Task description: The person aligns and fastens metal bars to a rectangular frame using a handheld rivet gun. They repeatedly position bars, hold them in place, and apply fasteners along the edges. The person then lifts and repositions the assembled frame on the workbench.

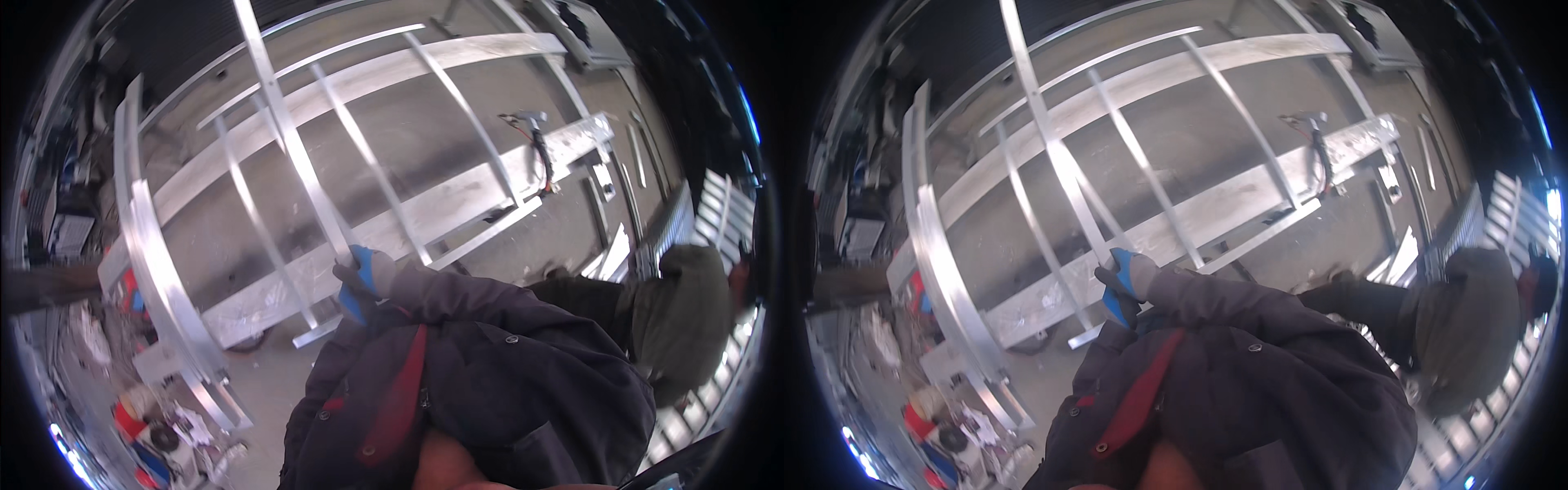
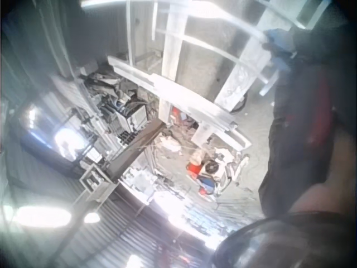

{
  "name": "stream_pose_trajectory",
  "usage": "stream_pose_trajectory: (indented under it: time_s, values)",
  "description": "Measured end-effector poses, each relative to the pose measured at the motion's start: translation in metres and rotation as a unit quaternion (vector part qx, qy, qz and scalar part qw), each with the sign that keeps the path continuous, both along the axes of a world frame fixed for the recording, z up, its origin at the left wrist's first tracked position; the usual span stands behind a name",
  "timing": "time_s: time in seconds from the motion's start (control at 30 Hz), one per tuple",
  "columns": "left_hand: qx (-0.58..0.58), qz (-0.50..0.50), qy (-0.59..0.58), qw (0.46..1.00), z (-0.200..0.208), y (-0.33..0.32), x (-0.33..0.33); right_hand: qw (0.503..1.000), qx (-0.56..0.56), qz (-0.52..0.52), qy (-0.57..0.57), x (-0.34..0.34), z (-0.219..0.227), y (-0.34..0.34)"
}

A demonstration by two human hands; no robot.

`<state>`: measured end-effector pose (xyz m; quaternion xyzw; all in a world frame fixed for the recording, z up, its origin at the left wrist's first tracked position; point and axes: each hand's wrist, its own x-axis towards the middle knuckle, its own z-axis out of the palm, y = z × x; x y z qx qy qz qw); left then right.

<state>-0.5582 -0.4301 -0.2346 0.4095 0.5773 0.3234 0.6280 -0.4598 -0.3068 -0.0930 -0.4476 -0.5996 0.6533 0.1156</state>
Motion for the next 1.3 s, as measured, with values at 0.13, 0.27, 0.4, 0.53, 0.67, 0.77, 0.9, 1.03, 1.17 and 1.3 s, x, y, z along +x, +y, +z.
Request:
stream_pose_trajectory:
  time_s: [0.13, 0.27, 0.4, 0.53, 0.67, 0.77, 0.9, 1.03, 1.17, 1.3]
  values:
    - [0.082, -0.101, -0.003, 0.992, 0.02, 0.046, 0.034, 0.987, 0.092, 0.021, -0.133, 0.057, 0.019, 0.038]
    - [0.232, -0.216, 0.042, 0.947, 0.028, 0.058, 0.078, 0.969, 0.152, -0.112, -0.161, 0.123, 0.051, 0.046]
    - [0.046, -0.151, -0.063, 0.985, 0.016, 0.065, 0.105, 0.961, 0.068, -0.178, -0.202, 0.181, 0.044, 0.048]
    - [0.11, -0.166, 0.033, 0.979, 0.014, 0.092, 0.105, 0.98, 0.022, -0.168, -0.103, 0.241, -0.001, 0.026]
    - [0.001, -0.149, 0.046, 0.988, 0.037, 0.116, 0.118, 0.951, -0.078, -0.181, -0.236, 0.297, -0.048, 0.025]
    - [-0.008, -0.048, 0.023, 0.999, 0.048, 0.117, 0.131, 0.938, -0.186, -0.24, -0.168, 0.311, -0.075, 0.046]
    - [-0.031, -0.052, 0.107, 0.992, 0.025, 0.113, 0.157, 0.957, -0.09, -0.202, -0.185, 0.337, -0.091, 0.099]
    - [-0.217, 0.052, 0.118, 0.968, -0.027, 0.095, 0.223, 0.954, -0.003, -0.079, -0.291, 0.355, -0.112, 0.171]
    - [-0.09, 0.146, 0.002, 0.985, -0.066, 0.069, 0.29, 0.944, 0.057, -0.061, -0.319, 0.356, -0.132, 0.205]
    - [0.063, 0.063, 0.104, 0.991, -0.062, 0.078, 0.322, 0.946, 0.027, -0.042, -0.321, 0.353, -0.149, 0.215]
